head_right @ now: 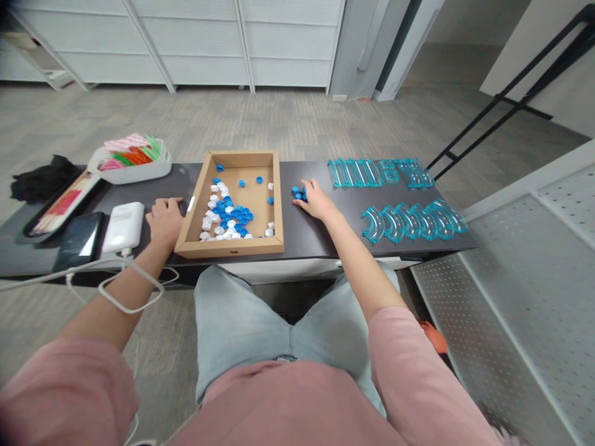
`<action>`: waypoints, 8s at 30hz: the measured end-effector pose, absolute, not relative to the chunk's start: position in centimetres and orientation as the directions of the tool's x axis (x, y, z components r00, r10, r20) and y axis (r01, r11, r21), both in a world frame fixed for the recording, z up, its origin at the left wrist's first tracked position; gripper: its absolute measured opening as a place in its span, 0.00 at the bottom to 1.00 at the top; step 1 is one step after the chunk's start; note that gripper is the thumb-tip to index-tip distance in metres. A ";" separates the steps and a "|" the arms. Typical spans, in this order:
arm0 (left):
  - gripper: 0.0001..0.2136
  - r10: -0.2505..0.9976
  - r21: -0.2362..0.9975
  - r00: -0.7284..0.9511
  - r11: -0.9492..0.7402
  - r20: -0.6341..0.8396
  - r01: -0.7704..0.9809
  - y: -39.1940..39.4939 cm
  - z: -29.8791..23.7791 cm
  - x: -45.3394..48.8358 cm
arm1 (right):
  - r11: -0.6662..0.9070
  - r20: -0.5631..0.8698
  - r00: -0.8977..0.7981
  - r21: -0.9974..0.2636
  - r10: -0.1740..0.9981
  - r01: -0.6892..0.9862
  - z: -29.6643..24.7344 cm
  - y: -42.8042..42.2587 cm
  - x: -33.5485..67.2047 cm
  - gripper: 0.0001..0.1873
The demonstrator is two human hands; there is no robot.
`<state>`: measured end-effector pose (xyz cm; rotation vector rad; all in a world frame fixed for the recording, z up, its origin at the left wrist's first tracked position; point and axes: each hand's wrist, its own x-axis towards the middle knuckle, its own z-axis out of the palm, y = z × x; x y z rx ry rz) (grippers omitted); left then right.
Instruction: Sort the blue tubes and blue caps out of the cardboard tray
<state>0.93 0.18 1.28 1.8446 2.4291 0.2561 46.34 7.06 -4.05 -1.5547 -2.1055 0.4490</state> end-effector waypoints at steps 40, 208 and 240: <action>0.33 0.960 0.200 -0.276 0.262 0.046 0.944 -0.1 1.6 1.4 | 0.649 0.344 -0.560 -0.528 0.754 0.548 5.3 5.3 36.3 0.10; 0.32 0.959 0.206 -0.274 0.254 0.077 0.945 0.0 1.5 1.5 | 0.684 -0.101 -0.759 -0.368 0.643 0.629 3.4 4.3 27.5 0.14; 0.35 0.959 0.205 -0.279 0.262 0.058 0.943 0.2 1.0 1.0 | 0.110 0.292 0.088 -0.598 0.952 0.794 -4.0 7.6 46.1 0.06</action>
